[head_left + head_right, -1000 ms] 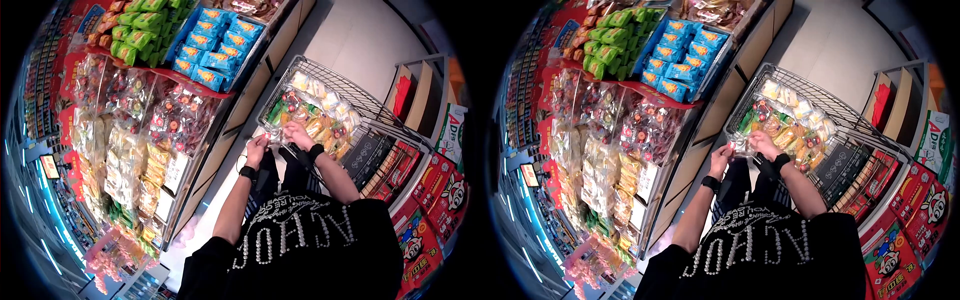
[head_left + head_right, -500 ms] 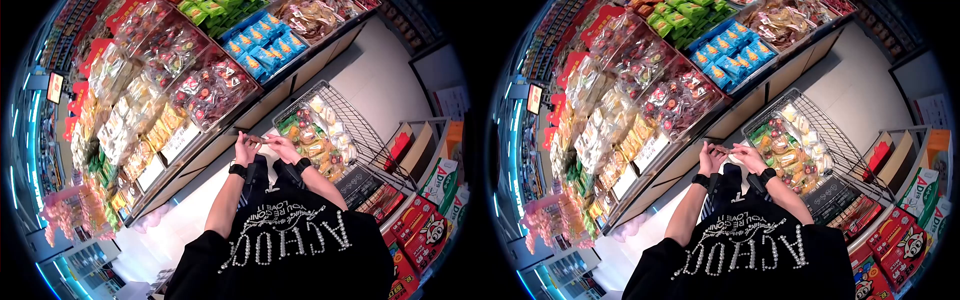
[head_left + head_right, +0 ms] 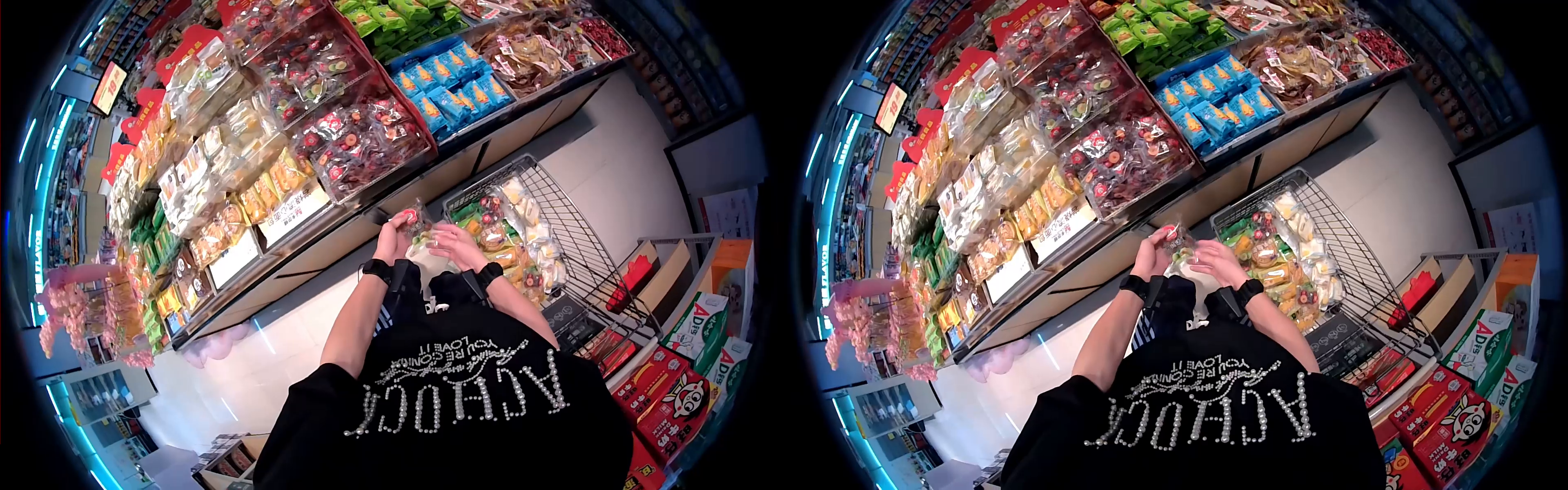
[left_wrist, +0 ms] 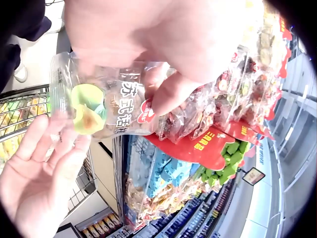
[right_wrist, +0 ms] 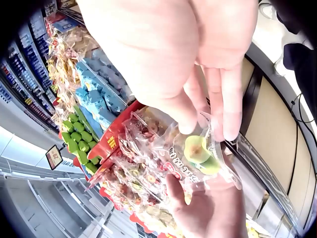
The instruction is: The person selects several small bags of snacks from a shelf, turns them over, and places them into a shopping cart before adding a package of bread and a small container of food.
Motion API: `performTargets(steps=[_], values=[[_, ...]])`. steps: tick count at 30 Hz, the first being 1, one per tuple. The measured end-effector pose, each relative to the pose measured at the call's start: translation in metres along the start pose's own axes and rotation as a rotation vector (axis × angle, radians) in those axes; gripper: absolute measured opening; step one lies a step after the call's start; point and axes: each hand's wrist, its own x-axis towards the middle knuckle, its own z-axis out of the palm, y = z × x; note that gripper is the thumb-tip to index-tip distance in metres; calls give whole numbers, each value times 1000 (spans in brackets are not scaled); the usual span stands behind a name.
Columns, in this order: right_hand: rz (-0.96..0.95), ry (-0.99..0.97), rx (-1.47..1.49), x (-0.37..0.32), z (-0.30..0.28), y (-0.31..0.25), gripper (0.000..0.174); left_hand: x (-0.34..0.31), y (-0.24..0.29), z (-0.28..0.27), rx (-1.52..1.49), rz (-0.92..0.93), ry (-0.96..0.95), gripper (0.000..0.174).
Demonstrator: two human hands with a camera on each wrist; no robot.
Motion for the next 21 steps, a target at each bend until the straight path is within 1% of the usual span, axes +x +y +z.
performTargets(steps=[1,2,4,5,8,9,16,21], values=[[38,-15,-21,-1,1,-2,32,4,2,-2,14,-47,13,30],[79,-31,-43,-2,3,-3,28,8,2,-5,2,-29,12,30],[92,-46,-38,-1,2,-3,27,13,6,-6,111,-2,-87,35],[76,-41,-43,-1,1,-3,26,16,7,-6,121,3,-89,39],[64,-45,-40,-2,1,-8,24,14,16,6,175,14,-119,40],[65,-49,-24,-2,1,-9,24,6,22,17,205,21,-102,41],[75,-70,-6,-2,-1,-13,25,3,24,25,154,-6,-84,45],[88,-87,4,-1,2,-12,29,-2,31,24,132,-17,-144,52]])
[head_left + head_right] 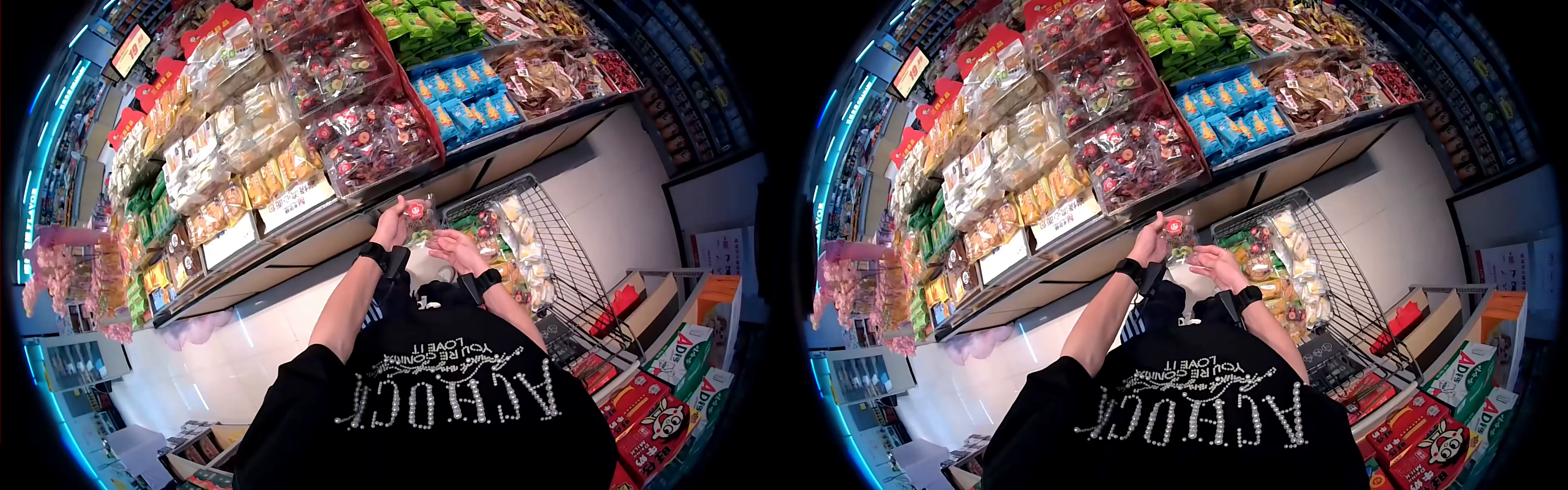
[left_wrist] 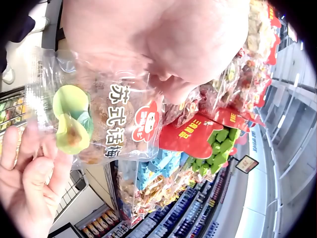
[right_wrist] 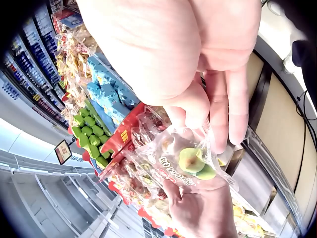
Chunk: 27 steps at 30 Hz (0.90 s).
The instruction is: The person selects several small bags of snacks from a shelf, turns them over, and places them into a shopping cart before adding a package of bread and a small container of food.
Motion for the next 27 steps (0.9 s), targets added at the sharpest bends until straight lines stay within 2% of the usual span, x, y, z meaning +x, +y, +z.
performTargets(steps=[12,14,15,20,24,27], values=[[7,-17,-120,19,23,-9,31,3,22,-28,-79,16,-61,57],[22,23,-152,27,35,-18,27,5,30,-32,-39,8,6,57],[35,44,-186,35,41,-21,24,2,39,-29,-24,-2,65,56],[-2,42,-364,78,82,-44,25,13,88,-47,-20,58,75,51],[-178,75,-411,124,124,-69,31,26,148,-59,124,71,33,49],[-258,125,-446,164,152,-90,32,36,193,-61,201,136,68,36]])
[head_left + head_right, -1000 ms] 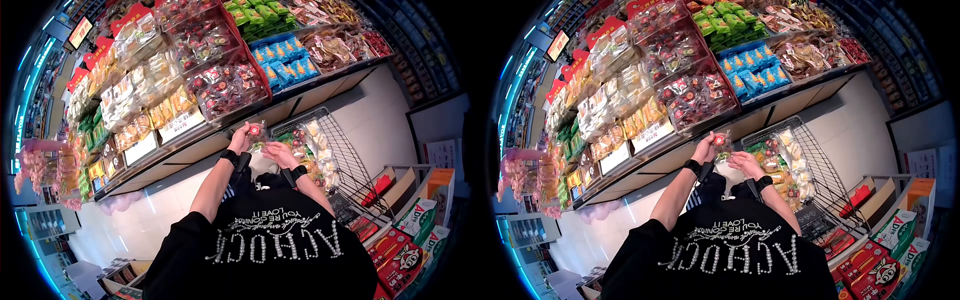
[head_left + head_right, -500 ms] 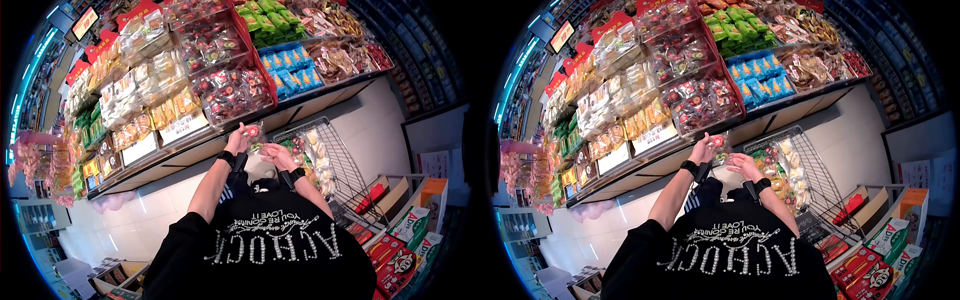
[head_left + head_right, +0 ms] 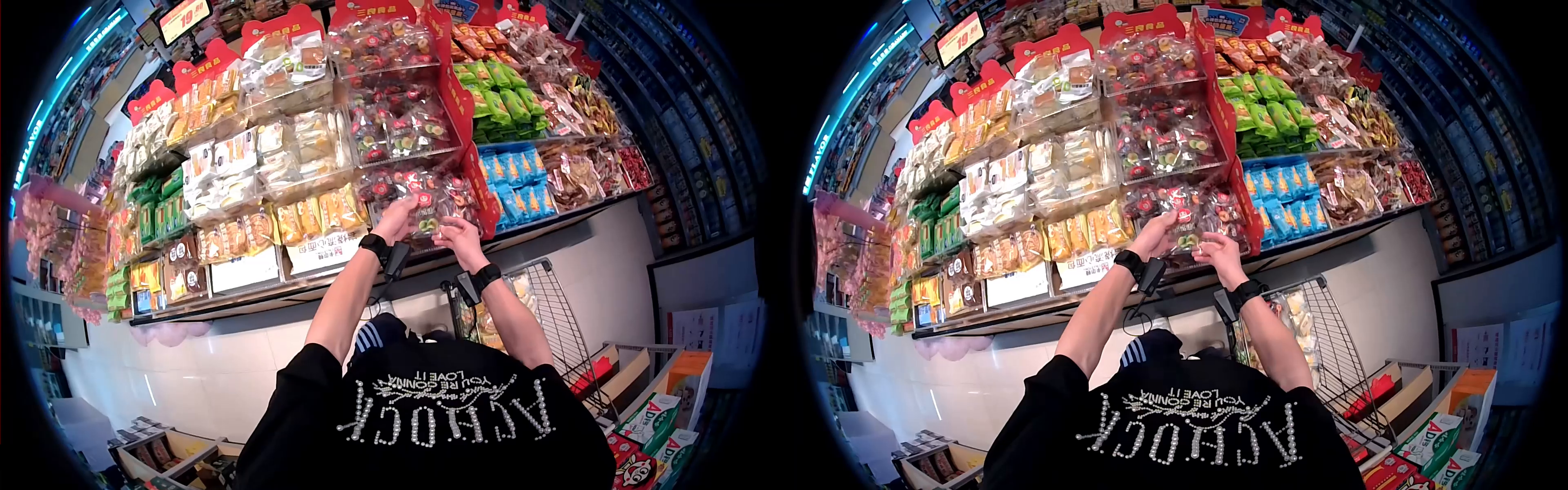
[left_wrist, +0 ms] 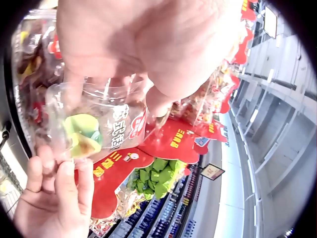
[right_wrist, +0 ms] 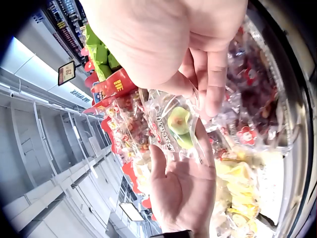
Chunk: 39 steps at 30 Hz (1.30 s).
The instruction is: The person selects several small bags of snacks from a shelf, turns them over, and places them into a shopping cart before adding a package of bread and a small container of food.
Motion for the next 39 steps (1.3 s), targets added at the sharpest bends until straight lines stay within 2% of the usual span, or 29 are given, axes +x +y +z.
performTargets(steps=[2,3,5,6,8,10,12,13,16,20,23,26,28,30,31,34,35,36,38,39], values=[[-46,40,28,27,16,-16,31,9,25,-8,-46,9,-54,31],[-81,60,60,43,22,-20,30,11,36,-7,13,29,20,32],[-136,121,88,75,30,-27,26,19,53,-8,93,91,156,39],[-174,134,99,87,32,-32,26,26,61,-12,106,118,123,46],[-231,176,120,116,32,-36,27,50,64,-22,110,220,72,50],[-239,241,98,139,30,-44,28,72,65,-22,270,394,139,56],[-245,312,75,161,27,-51,30,89,70,-25,438,249,103,53],[-254,347,60,170,24,-53,30,105,60,-26,371,385,85,49],[-245,422,24,190,24,-62,29,126,56,-21,535,443,96,50],[-292,484,-27,204,30,-71,26,134,69,-16,584,366,63,53],[-351,591,-362,208,31,-76,18,144,68,-17,732,381,66,58],[-401,603,-483,208,35,-73,24,154,60,-20,875,425,61,59],[-410,621,-548,212,27,-60,20,145,66,-17,770,359,37,58],[-656,687,-835,215,27,-53,18,141,67,-17,806,389,18,57],[-601,707,-718,214,28,-53,19,143,64,-18,832,402,13,56],[-613,690,-771,201,28,-55,24,147,56,-15,917,394,-1,59],[-735,683,-901,209,14,-42,23,149,53,-13,918,424,12,58],[-734,683,-900,206,12,-42,23,153,50,-12,918,423,13,58],[-611,490,-733,200,9,-40,23,161,43,-12,1031,564,58,57],[-897,531,-1103,201,2,-42,27,170,33,-15,1070,714,128,56]])
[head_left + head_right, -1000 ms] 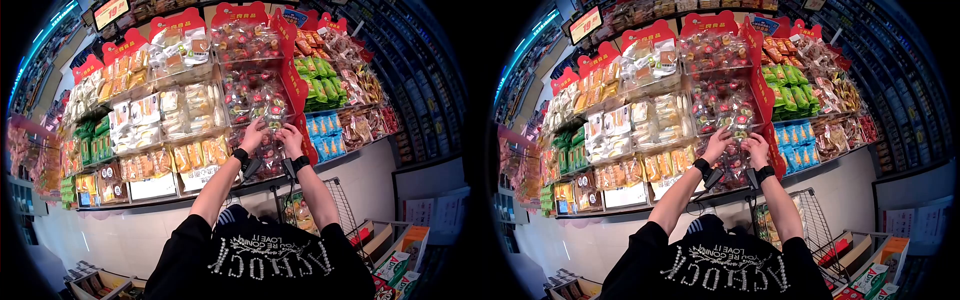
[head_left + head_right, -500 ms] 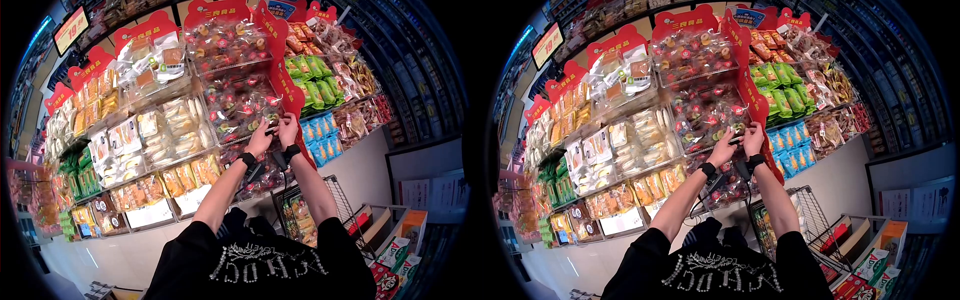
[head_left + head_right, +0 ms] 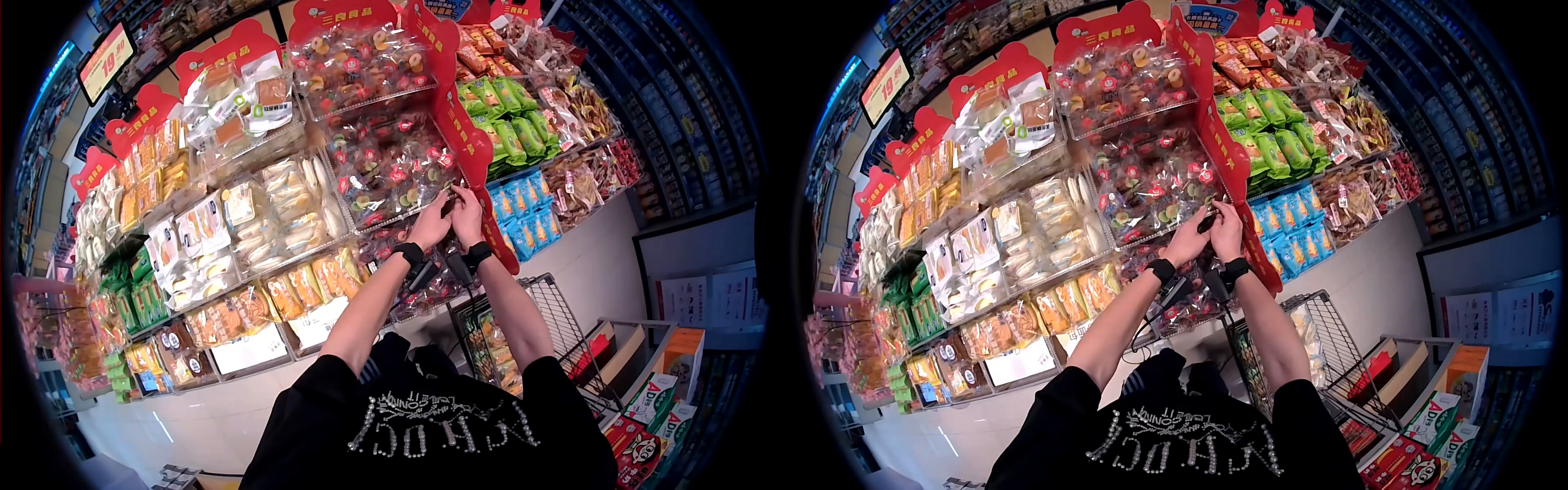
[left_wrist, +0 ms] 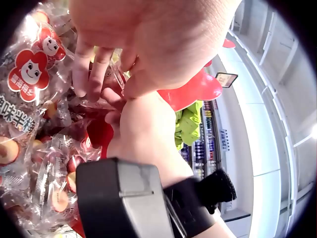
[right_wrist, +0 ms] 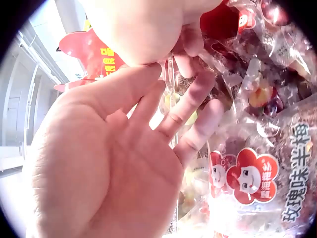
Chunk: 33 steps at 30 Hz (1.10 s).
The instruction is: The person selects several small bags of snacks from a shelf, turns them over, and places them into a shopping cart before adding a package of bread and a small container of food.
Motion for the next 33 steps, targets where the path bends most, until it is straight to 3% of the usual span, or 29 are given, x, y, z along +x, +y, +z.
performTargets(steps=[1,3,4,7,11,13,15,19,22,27,31,33], values=[[2,0,0,4,-8,-12,27,3,3,-4,1,0,-2,56],[510,-196,271,9,-27,-32,30,5,10,-14,-201,-280,-191,54],[581,-185,391,7,-28,-30,30,3,16,-18,-272,-309,-190,52],[647,-72,565,-5,-34,-27,28,-6,31,-26,-497,-364,-119,50],[820,3,682,-35,-62,-43,21,-24,30,-11,-527,-361,-52,41],[807,77,704,-62,-75,-42,16,-38,47,-12,-515,-411,-88,33],[816,88,708,-97,-92,-38,15,-54,57,-3,-711,-484,-85,27],[997,15,618,-183,-128,-20,18,-100,67,27,-794,-591,-229,23],[1140,36,593,-262,-148,10,18,-137,82,58,-673,-629,-230,24],[1471,149,556,-395,-188,68,21,-152,92,102,-401,-452,-56,17],[1553,260,564,-454,-224,89,20,-155,117,115,-117,-338,-104,17],[1612,271,542,-474,-237,99,21,-169,122,132,-188,-385,-218,17]])
